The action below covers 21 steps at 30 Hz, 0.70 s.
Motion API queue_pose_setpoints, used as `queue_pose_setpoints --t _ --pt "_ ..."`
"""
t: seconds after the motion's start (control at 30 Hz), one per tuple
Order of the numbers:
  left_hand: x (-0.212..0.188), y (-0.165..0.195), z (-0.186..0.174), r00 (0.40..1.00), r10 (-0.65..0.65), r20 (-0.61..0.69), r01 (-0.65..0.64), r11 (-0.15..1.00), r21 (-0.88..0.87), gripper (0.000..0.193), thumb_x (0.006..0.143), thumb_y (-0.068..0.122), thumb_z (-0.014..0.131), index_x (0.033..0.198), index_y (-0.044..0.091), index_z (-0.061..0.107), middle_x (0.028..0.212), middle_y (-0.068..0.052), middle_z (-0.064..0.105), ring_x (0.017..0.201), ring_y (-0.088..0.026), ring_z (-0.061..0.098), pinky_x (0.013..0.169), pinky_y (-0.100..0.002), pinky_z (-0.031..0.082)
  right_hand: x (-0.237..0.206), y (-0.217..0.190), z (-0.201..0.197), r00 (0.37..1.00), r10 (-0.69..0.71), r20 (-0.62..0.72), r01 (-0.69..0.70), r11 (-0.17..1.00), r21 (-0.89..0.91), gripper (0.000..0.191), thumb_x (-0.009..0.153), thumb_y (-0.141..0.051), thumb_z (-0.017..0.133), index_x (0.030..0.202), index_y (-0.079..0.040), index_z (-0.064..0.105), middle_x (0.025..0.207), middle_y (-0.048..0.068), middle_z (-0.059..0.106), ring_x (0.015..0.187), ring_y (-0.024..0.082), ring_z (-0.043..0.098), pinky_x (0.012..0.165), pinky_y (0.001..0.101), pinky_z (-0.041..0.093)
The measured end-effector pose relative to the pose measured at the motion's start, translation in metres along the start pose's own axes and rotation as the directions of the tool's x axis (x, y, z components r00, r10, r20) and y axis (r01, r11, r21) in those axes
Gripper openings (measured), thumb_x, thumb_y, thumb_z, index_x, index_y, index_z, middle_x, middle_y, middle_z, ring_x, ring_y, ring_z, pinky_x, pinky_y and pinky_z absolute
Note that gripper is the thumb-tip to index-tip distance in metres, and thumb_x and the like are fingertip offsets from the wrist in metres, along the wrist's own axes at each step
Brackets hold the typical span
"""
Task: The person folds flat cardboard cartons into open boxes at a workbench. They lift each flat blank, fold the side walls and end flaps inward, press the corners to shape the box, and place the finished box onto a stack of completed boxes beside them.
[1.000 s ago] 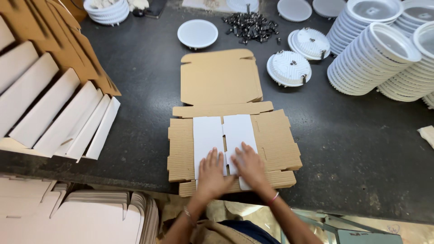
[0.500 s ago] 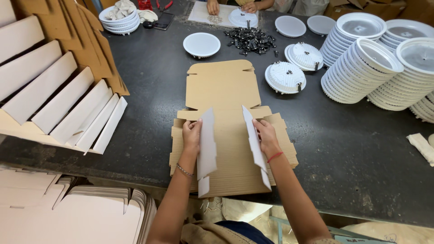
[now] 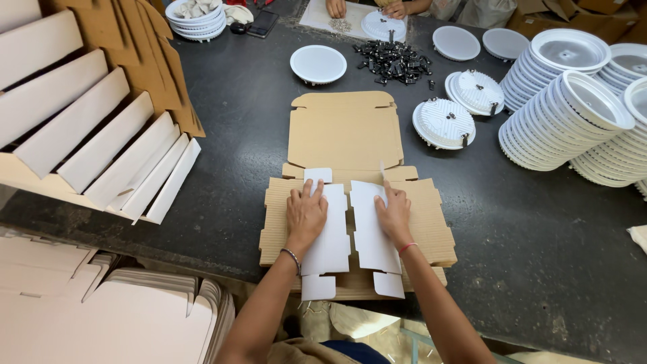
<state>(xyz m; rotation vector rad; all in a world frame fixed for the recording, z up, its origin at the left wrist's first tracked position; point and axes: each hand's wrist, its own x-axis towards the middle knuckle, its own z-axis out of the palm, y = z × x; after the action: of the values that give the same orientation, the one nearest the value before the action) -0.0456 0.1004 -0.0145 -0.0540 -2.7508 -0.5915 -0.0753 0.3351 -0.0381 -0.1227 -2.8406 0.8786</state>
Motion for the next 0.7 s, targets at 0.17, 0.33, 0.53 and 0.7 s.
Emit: queue_pose_setpoints --t 0.17,0.33,0.53,0.7 --pt "0.0 -0.005 0.018 0.999 0.047 0.006 -0.047 0.999 -0.003 0.046 0.094 0.031 0.059 0.135 0.011 0.066 0.142 -0.01 0.058 0.111 -0.033 0.052 0.097 -0.045 0.044 -0.008 -0.011 -0.002 0.986 -0.166 -0.03 0.155 0.964 -0.217 0.043 0.097 -0.034 0.06 0.135 -0.014 0.064 0.129 0.012 0.06 0.121 0.034 0.051 0.101 0.0475 0.042" --pt "0.009 -0.002 0.019 0.982 0.126 -0.142 -0.139 0.986 -0.088 0.036 0.094 0.03 0.062 0.121 0.008 0.07 0.134 -0.015 0.065 0.124 -0.038 0.053 0.103 -0.048 0.046 -0.002 -0.031 -0.015 0.894 -0.434 -0.111 0.418 0.898 -0.139 0.033 0.099 -0.029 0.061 0.124 -0.008 0.07 0.126 0.014 0.064 0.121 0.032 0.057 0.097 0.0438 0.048" --pt "0.034 0.013 -0.011 0.999 -0.034 0.023 0.038 0.982 -0.182 0.037 0.1 0.037 0.055 0.107 0.003 0.068 0.112 -0.016 0.072 0.112 -0.036 0.061 0.096 -0.048 0.051 0.024 -0.035 -0.03 0.963 -0.245 0.109 0.247 0.969 -0.008 0.032 0.1 -0.037 0.056 0.106 -0.011 0.075 0.113 0.008 0.069 0.107 0.029 0.064 0.09 0.0404 0.052" --pt "0.067 -0.014 -0.031 0.962 -0.208 0.176 0.264 0.871 -0.414 0.051 0.107 0.04 0.034 0.106 0.005 0.07 0.101 -0.023 0.073 0.096 -0.043 0.069 0.091 -0.049 0.052 0.065 -0.015 -0.049 0.953 0.0 0.302 -0.084 0.961 0.265 0.055 0.111 -0.048 0.034 0.103 -0.01 0.073 0.103 0.009 0.077 0.097 0.021 0.071 0.092 0.0317 0.053"
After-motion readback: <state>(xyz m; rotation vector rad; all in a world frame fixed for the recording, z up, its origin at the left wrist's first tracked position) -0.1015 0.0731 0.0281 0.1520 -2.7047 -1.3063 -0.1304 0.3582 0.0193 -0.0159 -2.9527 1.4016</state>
